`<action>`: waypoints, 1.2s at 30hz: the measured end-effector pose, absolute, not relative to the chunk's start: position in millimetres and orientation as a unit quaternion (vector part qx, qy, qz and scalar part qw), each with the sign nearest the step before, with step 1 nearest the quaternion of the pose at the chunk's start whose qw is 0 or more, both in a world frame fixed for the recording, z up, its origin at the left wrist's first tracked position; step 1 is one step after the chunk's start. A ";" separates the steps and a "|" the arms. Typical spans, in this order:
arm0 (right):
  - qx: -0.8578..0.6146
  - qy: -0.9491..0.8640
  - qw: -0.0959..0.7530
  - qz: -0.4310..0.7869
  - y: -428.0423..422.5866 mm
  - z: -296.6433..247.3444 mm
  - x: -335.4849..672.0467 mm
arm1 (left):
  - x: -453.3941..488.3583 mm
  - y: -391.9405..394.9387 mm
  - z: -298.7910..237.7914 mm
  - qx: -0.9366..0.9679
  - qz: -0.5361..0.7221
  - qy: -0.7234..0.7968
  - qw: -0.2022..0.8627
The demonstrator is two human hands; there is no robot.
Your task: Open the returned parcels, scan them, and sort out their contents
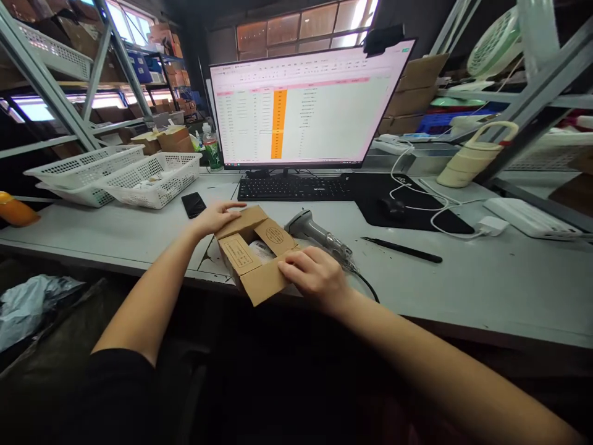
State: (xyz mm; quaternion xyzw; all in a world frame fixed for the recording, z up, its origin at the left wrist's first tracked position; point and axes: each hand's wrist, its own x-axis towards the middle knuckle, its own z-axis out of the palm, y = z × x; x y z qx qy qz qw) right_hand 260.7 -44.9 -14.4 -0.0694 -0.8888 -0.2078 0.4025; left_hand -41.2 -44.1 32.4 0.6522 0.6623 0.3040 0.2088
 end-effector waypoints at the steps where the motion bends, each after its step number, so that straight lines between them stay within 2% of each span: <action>1: -0.075 -0.882 0.423 -0.195 -44.9 -24.5 263.4 | -43.7 -42.1 20.4 0.639 0.325 0.655 0.241; 3: -0.092 -0.882 0.435 -0.156 -42.6 -35.8 269.0 | -45.1 -42.4 3.8 0.631 0.344 0.649 0.249; 5: -0.075 -0.905 0.404 -0.107 -39.3 -31.4 274.7 | -43.4 -49.0 2.6 0.633 0.355 0.656 0.205; 7: -0.057 -0.937 0.343 -0.042 -35.9 -11.7 276.9 | -37.8 -61.0 16.1 0.651 0.372 0.656 0.085; 10: -0.130 -0.970 0.204 0.023 -30.4 30.9 262.1 | -16.3 -80.3 45.0 0.702 0.351 0.608 -0.120; 11: -0.163 -0.976 0.144 0.017 -28.7 43.9 252.0 | -5.9 -85.3 52.0 0.733 0.317 0.587 -0.137; 14: -0.215 -0.976 -0.017 -0.042 -26.9 69.5 217.9 | 22.9 -95.9 55.4 0.808 0.193 0.554 -0.048; 16: -0.218 -0.973 -0.047 -0.066 -29.8 74.8 203.5 | 30.5 -104.3 44.6 0.816 0.193 0.545 -0.019; 20: -0.205 -0.974 0.060 -0.078 -32.2 67.5 210.5 | 14.6 -136.0 4.5 0.749 0.429 0.479 -0.160; 23: -0.264 -0.949 0.174 0.005 -16.4 54.2 232.7 | -2.5 -164.7 -39.4 0.673 0.523 0.468 -0.234; 27: -0.324 -0.849 0.281 0.307 11.0 27.2 251.3 | -7.8 -187.1 -93.6 0.649 0.504 0.525 -0.221; 31: -0.366 -0.630 0.328 0.602 9.5 -0.6 251.4 | 3.3 -190.0 -89.4 0.674 0.456 0.535 -0.226; 33: -0.366 -0.551 0.343 0.666 1.4 -7.8 249.8 | 10.8 -189.3 -61.6 0.674 0.387 0.594 -0.205; 36: -0.364 -0.496 0.359 0.702 -7.3 -6.5 250.3 | 18.6 -187.9 -13.2 0.725 0.297 0.614 -0.097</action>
